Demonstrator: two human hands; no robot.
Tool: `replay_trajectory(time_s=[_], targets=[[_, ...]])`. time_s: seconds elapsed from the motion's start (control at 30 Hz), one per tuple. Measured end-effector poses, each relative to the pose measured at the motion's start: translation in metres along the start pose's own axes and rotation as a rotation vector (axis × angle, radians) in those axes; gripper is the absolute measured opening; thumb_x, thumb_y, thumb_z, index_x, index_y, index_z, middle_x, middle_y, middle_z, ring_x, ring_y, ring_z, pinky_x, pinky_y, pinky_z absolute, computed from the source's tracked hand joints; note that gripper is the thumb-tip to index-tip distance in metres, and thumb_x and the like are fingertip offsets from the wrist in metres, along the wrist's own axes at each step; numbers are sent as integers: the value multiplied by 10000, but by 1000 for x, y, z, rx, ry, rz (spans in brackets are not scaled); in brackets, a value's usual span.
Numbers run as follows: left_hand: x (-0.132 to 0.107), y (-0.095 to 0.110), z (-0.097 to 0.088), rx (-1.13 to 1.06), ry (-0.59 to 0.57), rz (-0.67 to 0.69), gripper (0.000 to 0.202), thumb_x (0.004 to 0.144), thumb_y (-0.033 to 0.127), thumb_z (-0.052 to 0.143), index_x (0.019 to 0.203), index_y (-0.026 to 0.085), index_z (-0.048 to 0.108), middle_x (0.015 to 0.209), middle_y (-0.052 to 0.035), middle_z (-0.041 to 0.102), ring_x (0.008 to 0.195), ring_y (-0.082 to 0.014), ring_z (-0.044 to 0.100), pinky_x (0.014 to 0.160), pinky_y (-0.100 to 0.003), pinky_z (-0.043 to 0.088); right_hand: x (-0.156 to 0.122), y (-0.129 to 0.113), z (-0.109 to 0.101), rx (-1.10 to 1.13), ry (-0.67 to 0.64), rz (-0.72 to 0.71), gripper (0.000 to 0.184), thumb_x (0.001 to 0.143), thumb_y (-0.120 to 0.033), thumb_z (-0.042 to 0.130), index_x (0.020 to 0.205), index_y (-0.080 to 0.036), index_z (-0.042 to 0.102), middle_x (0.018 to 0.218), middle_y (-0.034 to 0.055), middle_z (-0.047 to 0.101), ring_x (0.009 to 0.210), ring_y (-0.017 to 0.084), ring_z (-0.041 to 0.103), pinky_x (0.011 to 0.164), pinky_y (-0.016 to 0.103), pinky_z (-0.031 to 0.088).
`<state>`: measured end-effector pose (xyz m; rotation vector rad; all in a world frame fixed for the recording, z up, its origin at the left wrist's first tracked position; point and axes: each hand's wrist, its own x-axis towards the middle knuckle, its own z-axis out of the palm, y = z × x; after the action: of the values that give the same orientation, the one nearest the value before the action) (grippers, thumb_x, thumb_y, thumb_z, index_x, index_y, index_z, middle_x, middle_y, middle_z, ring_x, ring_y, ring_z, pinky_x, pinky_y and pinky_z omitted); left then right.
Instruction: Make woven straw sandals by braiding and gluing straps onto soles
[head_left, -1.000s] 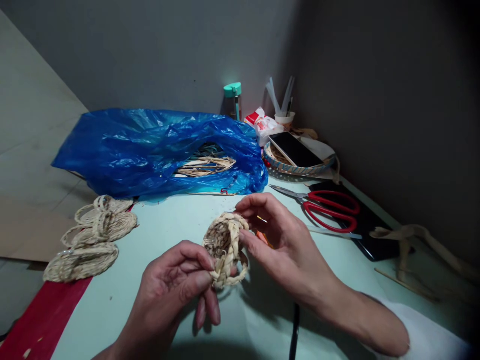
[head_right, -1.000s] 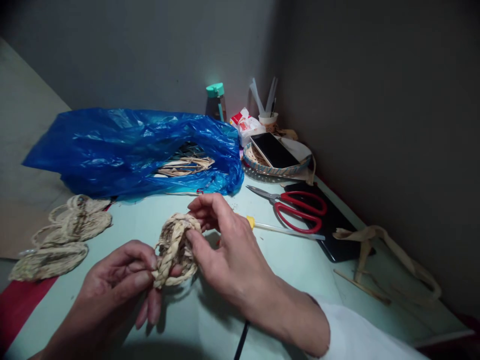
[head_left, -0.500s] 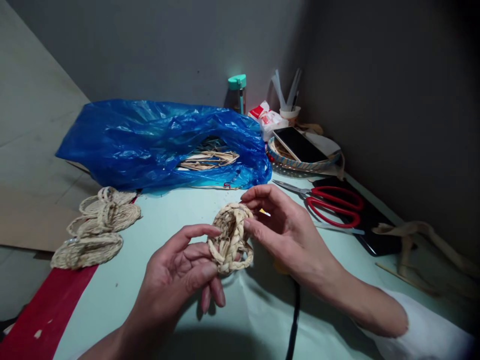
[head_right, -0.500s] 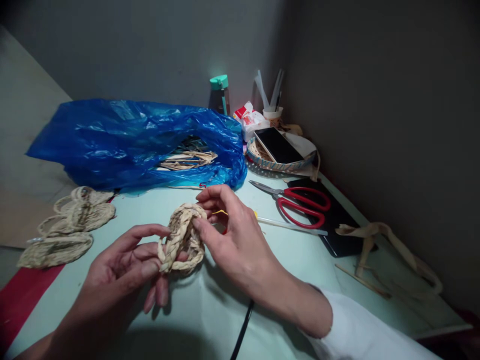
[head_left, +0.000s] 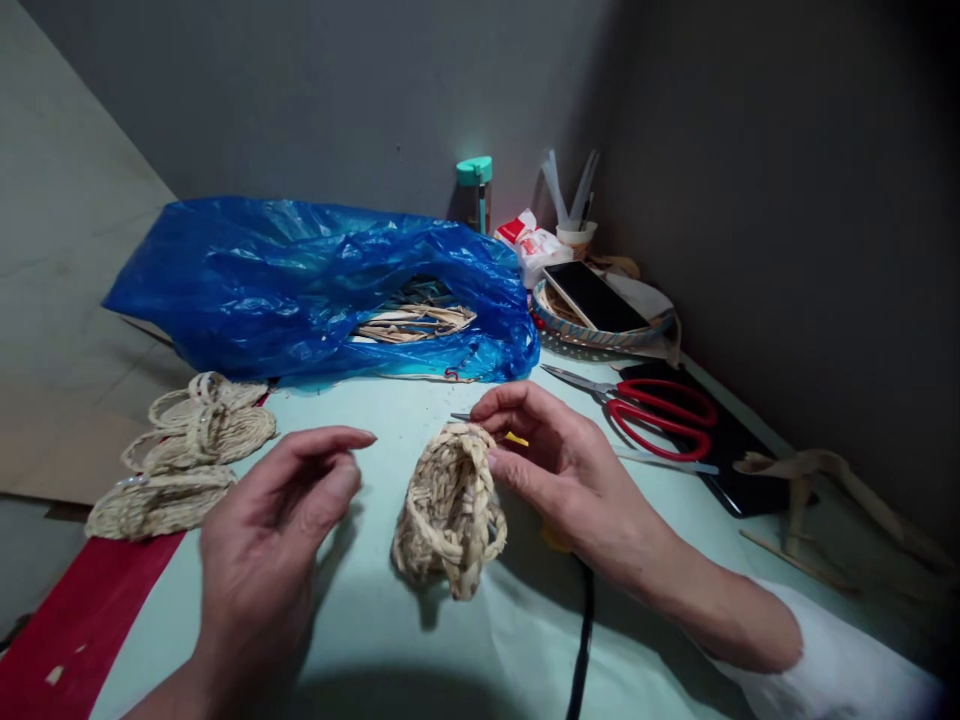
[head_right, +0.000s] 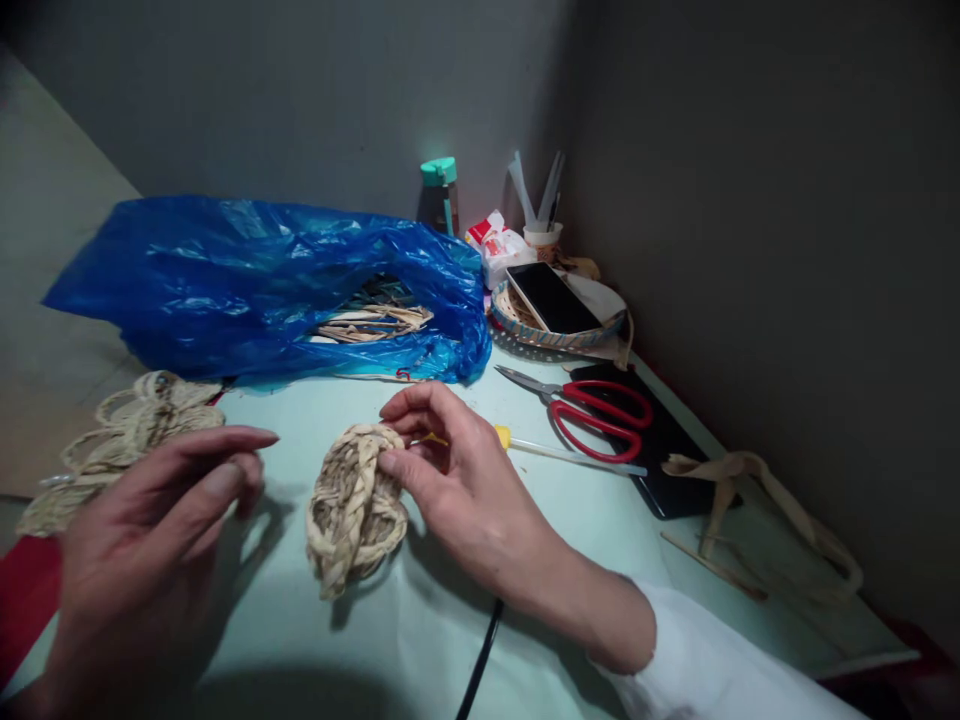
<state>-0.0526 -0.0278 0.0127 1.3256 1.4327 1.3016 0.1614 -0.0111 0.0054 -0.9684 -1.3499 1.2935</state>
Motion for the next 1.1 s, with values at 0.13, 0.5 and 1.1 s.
replay_trajectory(time_s=[0.13,0.5,1.1], targets=[[8,-1,9,-57,-226,-115,160,837,334,714,940,217,749,921,-35,726,866,-192,656,735,-216,515,-4,-1,6,-2,-67,8,115,876,-165,623,960,-202,552,912,10,597,799,126,588,685,242,493],[-1,6,20,37,-210,-205,115,782,309,706,778,201,745,747,-4,708,667,-141,618,599,-195,481,-18,3,11,-709,-85,-498,192,907,-108,587,1076,-191,551,1002,52,631,941,185,556,829,338,465],[-15,11,28,99,20,-85,37,719,237,717,692,229,740,650,21,693,587,-143,594,553,-213,461,-23,7,10,-786,-48,-724,295,813,-8,635,1032,-205,613,957,52,708,833,191,593,750,380,493]])
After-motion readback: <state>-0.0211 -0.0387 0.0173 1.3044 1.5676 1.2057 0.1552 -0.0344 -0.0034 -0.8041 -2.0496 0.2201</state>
